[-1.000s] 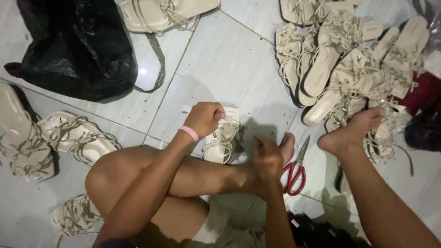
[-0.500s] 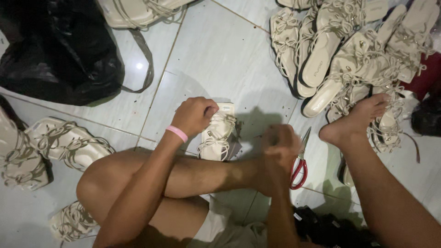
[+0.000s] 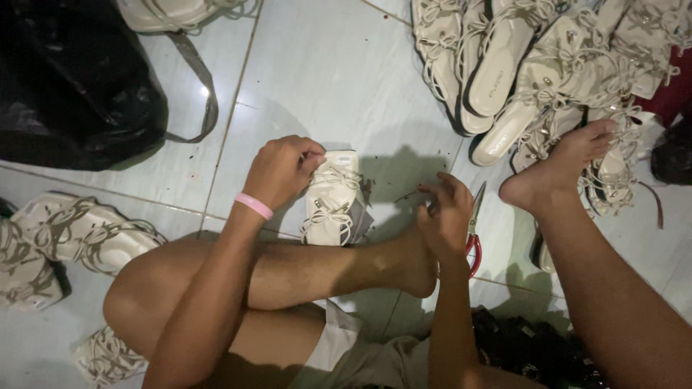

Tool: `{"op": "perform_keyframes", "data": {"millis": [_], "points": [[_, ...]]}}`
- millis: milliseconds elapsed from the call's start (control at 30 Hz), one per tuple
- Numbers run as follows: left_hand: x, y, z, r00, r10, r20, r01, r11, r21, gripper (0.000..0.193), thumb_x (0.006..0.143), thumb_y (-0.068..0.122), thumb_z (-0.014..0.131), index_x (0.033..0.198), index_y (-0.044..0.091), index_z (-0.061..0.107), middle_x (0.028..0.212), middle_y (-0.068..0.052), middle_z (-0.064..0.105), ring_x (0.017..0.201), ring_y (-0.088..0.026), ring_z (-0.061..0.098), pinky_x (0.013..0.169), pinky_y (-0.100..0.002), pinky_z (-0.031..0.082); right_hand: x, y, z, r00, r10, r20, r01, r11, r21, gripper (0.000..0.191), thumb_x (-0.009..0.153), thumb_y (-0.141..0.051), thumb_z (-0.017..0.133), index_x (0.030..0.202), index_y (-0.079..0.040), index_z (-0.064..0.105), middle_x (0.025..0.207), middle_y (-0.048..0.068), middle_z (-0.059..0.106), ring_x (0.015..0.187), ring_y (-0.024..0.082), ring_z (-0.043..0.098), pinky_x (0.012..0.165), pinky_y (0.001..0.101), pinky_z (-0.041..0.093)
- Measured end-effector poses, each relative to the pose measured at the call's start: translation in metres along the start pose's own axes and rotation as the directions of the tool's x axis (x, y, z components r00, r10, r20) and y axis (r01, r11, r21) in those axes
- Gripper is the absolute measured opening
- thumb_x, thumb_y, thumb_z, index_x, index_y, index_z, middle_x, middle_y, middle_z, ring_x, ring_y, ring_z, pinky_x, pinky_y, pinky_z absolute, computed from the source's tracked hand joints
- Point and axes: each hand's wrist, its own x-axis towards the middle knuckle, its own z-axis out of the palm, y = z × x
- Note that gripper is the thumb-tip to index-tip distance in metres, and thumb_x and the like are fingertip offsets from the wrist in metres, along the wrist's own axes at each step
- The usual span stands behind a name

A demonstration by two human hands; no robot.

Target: The person sits on a tiled floor surrounded by white platform sandals and attaches small gold-colored metal charms to the laces of the shoes. They handle the shoes and charms by hand, occasionally using a pair of red-handled scissors to cut laces or trim excess material.

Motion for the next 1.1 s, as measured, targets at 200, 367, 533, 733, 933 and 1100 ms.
{"op": "perform_keyframes", "data": {"millis": [200, 367, 533, 733, 933, 1100], "points": [[0.000, -0.006, 0.001, 1.000, -0.025, 0.003, 0.025, 0.999, -0.024, 0.011, 0.089, 0.014, 0.073, 0.097, 0.006, 0.076, 0.090, -0.013, 0.074, 0.075, -0.028, 0.071, 0.069, -0.038, 0.055, 0.003, -0.010, 0.004, 0.999, -0.052, 0.003, 0.052, 0.995, -0.080, 0.040, 0.068, -0.028, 0.089, 0.104, -0.017, 0.079, 0.136, 0.012, 0.058, 0.128, 0.037, 0.048, 0.109, 0.0495, 0.038], [-0.002, -0.011, 0.005, 1.000, 0.009, 0.001, -0.009, 1.000, -0.009, 0.011, 0.090, 0.014, 0.074, 0.097, 0.006, 0.076, 0.089, -0.013, 0.075, 0.074, -0.028, 0.070, 0.068, -0.038, 0.055, 0.004, -0.028, 0.006, 0.998, -0.067, 0.007, 0.067, 0.975, -0.214, 0.026, 0.073, -0.033, 0.088, 0.096, -0.025, 0.078, 0.131, 0.003, 0.064, 0.133, 0.031, 0.049, 0.112, 0.0529, 0.031], [-0.004, -0.020, 0.009, 1.000, 0.007, 0.019, -0.007, 1.000, 0.006, 0.011, 0.090, 0.014, 0.074, 0.098, 0.006, 0.076, 0.090, -0.013, 0.074, 0.073, -0.028, 0.070, 0.067, -0.038, 0.055, 0.002, -0.034, 0.018, 0.996, -0.081, -0.046, 0.065, 0.957, -0.284, 0.018, 0.079, -0.022, 0.077, 0.097, -0.019, 0.073, 0.126, 0.003, 0.066, 0.132, 0.033, 0.052, 0.110, 0.0576, 0.023], [-0.005, -0.025, 0.011, 1.000, 0.021, 0.014, -0.021, 1.000, 0.021, 0.012, 0.090, 0.014, 0.075, 0.098, 0.006, 0.076, 0.091, -0.013, 0.075, 0.074, -0.028, 0.071, 0.068, -0.037, 0.055, 0.000, -0.034, 0.031, 0.984, -0.003, -0.180, -0.042, 0.968, -0.247, 0.015, 0.101, -0.018, 0.068, 0.115, -0.014, 0.065, 0.124, 0.003, 0.065, 0.138, 0.028, 0.053, 0.118, 0.0609, 0.021], [-0.006, -0.037, 0.020, 1.000, 0.007, 0.025, -0.007, 1.000, 0.027, 0.012, 0.091, 0.015, 0.075, 0.098, 0.006, 0.076, 0.090, -0.013, 0.075, 0.073, -0.028, 0.071, 0.068, -0.038, 0.055, -0.016, -0.042, 0.043, 0.988, -0.137, -0.072, 0.108, 0.944, -0.313, 0.036, 0.082, -0.026, 0.076, 0.117, -0.018, 0.073, 0.126, 0.004, 0.067, 0.133, 0.035, 0.051, 0.112, 0.0643, 0.017], [-0.008, -0.055, 0.027, 0.999, 0.028, 0.035, -0.029, 0.999, 0.031, 0.013, 0.091, 0.015, 0.075, 0.099, 0.005, 0.075, 0.090, -0.014, 0.074, 0.073, -0.029, 0.070, 0.068, -0.038, 0.054, -0.018, -0.066, 0.053, 0.981, -0.163, 0.102, 0.180, 0.966, -0.187, 0.016, 0.082, -0.025, 0.085, 0.097, -0.021, 0.081, 0.095, -0.001, 0.075, 0.101, 0.024, 0.068, 0.123, 0.0564, 0.028]]}}
